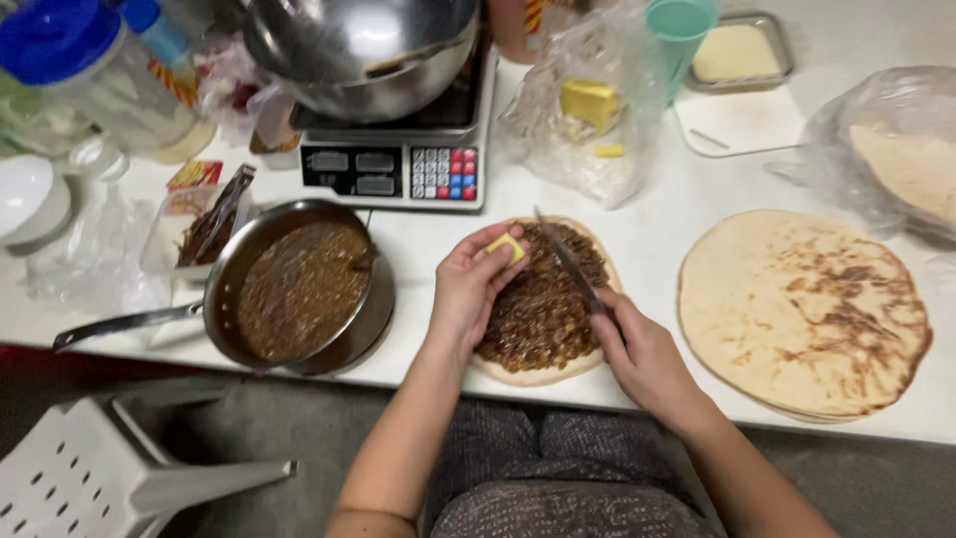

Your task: The person spreads a dark cooked mixture onto a round flatbread using a fork, then places small pieces of butter on top using a knife. The flatbread is prepared on a white table with other ingredients and tools nearby.

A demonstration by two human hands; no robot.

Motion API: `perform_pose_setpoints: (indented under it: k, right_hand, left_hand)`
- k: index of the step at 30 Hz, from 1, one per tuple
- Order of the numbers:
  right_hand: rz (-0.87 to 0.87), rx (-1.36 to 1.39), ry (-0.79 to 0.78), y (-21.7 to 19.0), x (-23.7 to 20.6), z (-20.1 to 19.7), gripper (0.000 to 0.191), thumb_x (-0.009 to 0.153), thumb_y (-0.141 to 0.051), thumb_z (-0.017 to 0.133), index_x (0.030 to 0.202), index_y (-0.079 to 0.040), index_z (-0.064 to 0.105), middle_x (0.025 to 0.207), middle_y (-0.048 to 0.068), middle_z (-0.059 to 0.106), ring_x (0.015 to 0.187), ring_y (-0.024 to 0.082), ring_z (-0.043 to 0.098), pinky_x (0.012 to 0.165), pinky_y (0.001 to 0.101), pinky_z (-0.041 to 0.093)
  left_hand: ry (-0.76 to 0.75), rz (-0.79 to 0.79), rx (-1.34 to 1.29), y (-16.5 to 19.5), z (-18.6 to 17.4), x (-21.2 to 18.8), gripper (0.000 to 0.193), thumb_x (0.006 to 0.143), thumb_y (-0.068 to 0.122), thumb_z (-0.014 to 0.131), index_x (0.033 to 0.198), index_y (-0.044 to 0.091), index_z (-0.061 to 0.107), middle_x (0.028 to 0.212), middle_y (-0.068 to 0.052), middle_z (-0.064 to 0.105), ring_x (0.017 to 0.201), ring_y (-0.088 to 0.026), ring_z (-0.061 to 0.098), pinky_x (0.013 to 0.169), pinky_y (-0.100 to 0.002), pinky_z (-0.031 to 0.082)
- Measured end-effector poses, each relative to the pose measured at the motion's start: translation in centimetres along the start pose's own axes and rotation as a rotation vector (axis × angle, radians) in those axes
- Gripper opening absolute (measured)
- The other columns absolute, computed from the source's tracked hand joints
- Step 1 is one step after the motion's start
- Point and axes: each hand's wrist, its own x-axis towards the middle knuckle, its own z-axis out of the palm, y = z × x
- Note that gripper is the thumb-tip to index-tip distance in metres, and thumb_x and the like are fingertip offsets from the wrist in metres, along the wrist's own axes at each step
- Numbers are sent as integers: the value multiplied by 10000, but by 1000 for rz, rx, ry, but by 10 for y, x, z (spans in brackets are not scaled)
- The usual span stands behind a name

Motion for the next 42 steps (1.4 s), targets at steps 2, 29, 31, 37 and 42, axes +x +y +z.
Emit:
perform_pose_setpoints:
  k: [2, 29, 31, 37, 42]
  right_hand:
    - [-193, -151, 25, -11, -11, -2, 427, 1032, -173, 541, 1455, -113, 523, 946, 122, 659, 747, 247, 672, 675, 356, 551]
    - [-200, -223, -12, -21, -36, -6, 525, 920, -31, 643, 1426, -158, 588, 799, 93, 620, 602, 205, 623, 580, 355, 517]
    - [-182, -221, -6, -20, -36, -4, 535, 918, -26, 644, 1433, -158, 586, 781, 99, 601, 599, 211, 614, 587, 361, 514]
    - [-193, -268, 29, -12, -36, 0, 543, 925, -31, 628, 1442, -190, 580, 800, 96, 621, 613, 197, 623, 589, 358, 505]
    - [199, 290, -185, 6, -38, -6, 540, 993, -113, 559, 1525, -181, 498, 800, 49, 632, 565, 119, 545, 513, 274, 471]
  left_hand:
    - [22, 48, -18, -5, -5, -16, 300, 938, -33, 642, 1226, -78, 568, 1233, -239, 690, 1112, -300, 710, 963, -361, 616]
    - [-75, 108, 0, -17, 5, -48, 286, 931, -30, 672, 1214, -57, 641, 1203, -225, 716, 1106, -276, 723, 961, -373, 625]
    - [-99, 124, -13, -17, 6, -49, 289, 935, -33, 671, 1221, -56, 639, 1216, -226, 709, 1123, -278, 715, 971, -374, 620]
    - [-124, 104, -34, -17, 7, -49, 311, 942, -27, 652, 1250, -40, 607, 1281, -226, 675, 1174, -283, 691, 1005, -383, 602]
    - [-126, -59, -160, -21, -4, -40, 284, 943, -3, 609, 1226, -15, 586, 1253, -206, 674, 1171, -298, 682, 1004, -393, 606]
